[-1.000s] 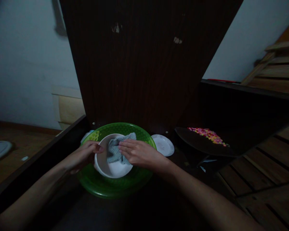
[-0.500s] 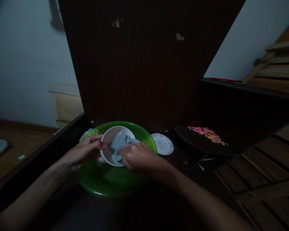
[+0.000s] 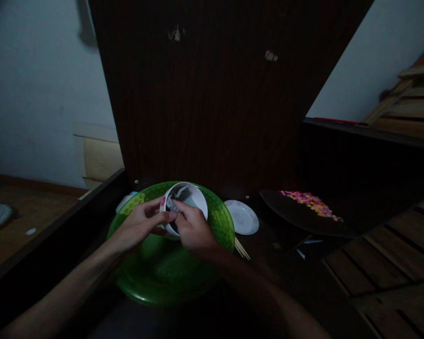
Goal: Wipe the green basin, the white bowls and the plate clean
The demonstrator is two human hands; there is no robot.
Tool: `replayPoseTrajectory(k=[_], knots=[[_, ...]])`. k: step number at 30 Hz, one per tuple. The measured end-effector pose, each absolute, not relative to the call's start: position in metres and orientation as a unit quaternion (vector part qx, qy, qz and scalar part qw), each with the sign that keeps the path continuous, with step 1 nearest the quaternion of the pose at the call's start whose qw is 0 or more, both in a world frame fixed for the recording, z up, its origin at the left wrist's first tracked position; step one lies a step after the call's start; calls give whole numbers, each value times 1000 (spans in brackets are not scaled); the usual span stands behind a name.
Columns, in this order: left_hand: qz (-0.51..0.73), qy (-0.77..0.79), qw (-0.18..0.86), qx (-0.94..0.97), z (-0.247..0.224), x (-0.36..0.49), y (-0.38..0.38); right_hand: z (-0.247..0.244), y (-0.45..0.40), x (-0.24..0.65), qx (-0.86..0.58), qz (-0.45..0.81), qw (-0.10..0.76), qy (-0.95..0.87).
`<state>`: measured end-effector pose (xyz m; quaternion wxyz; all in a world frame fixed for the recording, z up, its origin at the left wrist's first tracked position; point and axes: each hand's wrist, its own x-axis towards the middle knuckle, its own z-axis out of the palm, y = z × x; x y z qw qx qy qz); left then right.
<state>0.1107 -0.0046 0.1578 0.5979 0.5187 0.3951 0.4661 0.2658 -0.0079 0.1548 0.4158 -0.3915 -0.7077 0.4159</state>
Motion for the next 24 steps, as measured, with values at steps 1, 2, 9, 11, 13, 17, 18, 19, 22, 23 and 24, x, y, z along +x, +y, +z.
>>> replayPoseTrajectory(k=[1,2,9,11,13,17,18,19,22,23,24], knots=[[461,393,610,511,158,109,-4,159,-8,269,-372,400,375,-749],[458,389,623,500,159,106,-3,164,-7,273,-356,377,329,-789],[423,399,652,487,158,95,0,176,1,306,-237,277,115,-924],[422,410,641,493,155,96,1,171,5,308,-276,235,97,-927],[431,415,631,494,152,99,3,163,9,306,-347,172,112,-915],[447,410,629,486,150,105,6,151,17,292,-419,126,179,-881],[452,409,628,484,150,106,7,150,19,289,-412,132,198,-880],[456,408,627,483,151,106,7,151,20,285,-398,141,216,-881],[454,415,622,485,150,105,11,159,23,280,-338,177,216,-899],[454,419,620,484,150,104,12,163,22,281,-312,192,199,-909],[457,423,617,482,150,103,13,168,22,283,-291,203,182,-917]])
